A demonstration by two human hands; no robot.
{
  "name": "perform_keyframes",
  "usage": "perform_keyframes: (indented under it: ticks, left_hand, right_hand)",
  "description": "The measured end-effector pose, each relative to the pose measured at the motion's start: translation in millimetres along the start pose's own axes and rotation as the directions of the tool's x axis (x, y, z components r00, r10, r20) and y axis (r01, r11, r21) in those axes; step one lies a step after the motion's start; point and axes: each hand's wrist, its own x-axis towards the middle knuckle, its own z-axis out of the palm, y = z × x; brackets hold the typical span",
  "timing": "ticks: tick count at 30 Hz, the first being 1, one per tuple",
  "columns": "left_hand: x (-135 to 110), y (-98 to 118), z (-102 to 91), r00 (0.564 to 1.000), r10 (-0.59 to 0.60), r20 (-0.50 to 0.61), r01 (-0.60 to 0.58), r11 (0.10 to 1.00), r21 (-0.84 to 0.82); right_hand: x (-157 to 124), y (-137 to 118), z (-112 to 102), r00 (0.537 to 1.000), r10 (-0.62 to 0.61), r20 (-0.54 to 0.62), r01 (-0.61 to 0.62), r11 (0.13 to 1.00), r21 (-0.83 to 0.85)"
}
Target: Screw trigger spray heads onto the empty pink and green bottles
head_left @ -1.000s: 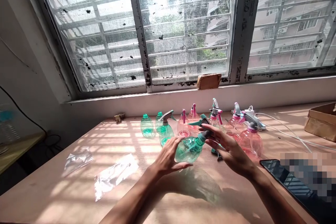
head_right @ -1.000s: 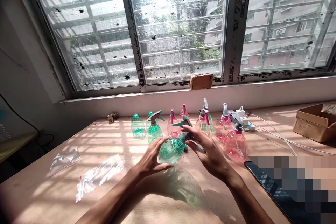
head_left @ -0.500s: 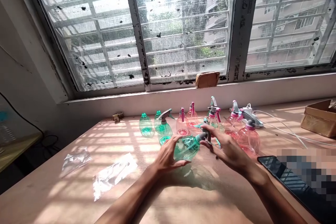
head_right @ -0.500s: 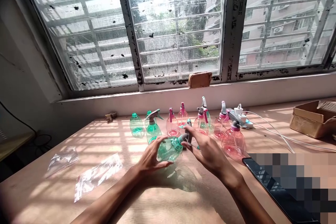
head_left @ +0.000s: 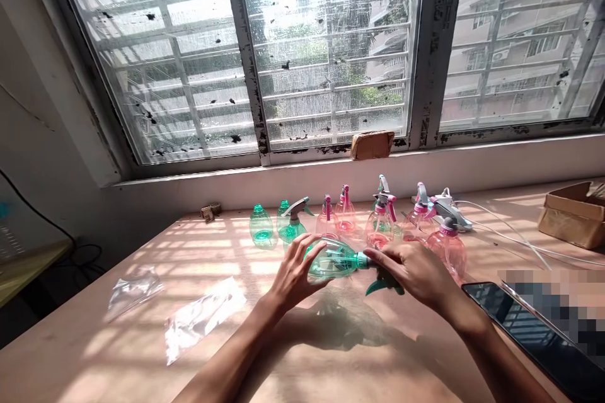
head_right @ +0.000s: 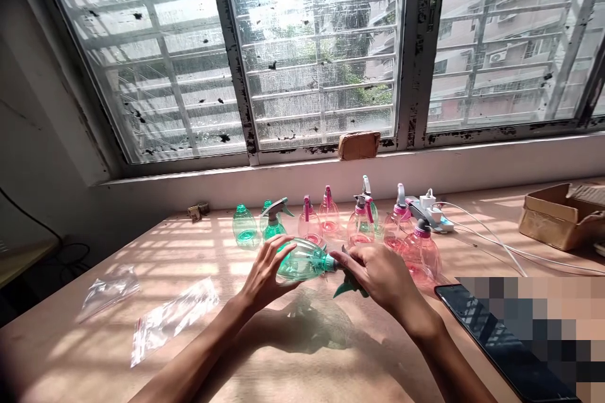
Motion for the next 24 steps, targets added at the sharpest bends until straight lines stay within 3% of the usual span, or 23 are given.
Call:
perform_keyframes:
  ticks: [3, 6, 9, 12, 14, 17, 20, 24]
  left_hand:
    - [1.4, -0.2, -0.7, 1.0, 0.018, -0.017, -0.018, 1.0, -0.002]
    - [2.9, 0.0, 0.4, 0.999, -0.008, -0.045, 0.007, 1.0, -0.029]
    - [3.8, 0.3, 1.1, 0.997, -0.049, -0.054, 0.045, 0.996, -0.073]
    - [3.3, 1.0, 0.3, 0.998, -0.066, -0.02, 0.063, 0.991, -0.114]
    - [1.9, 1.4, -0.1, 0.997, -0.071, 0.01, 0.071, 0.988, -0.137]
    - [-1.7, 0.7, 2.0, 0.996, -0.076, 0.049, 0.083, 0.983, -0.165]
    - [-5.0, -1.7, 5.8, 0.993, -0.093, 0.067, 0.104, 0.977, -0.186]
    - [-5.4, -3.6, 6.5, 0.989, -0.122, 0.079, 0.136, 0.967, -0.215]
  right_hand:
    - [0.7, 5.8, -1.8, 1.0, 0.012, 0.028, -0.014, 0.997, 0.079]
    - [-1.3, 18.6, -8.4, 0.999, -0.028, -0.027, 0.031, 0.992, 0.118]
    - [-3.9, 28.1, -16.5, 0.971, -0.225, -0.086, 0.234, 0.966, 0.114]
    - [-4.7, 29.7, -19.9, 0.913, -0.405, -0.054, 0.409, 0.905, 0.118]
    - [-4.6, 29.0, -19.2, 0.915, -0.403, -0.023, 0.402, 0.904, 0.147]
    - [-4.8, 29.4, -16.6, 0.964, -0.265, 0.021, 0.256, 0.947, 0.192]
    - [-4.7, 30.9, -15.8, 0.982, -0.177, 0.067, 0.157, 0.958, 0.24]
    - [-3.0, 28.8, -16.9, 0.969, -0.245, 0.019, 0.238, 0.955, 0.177]
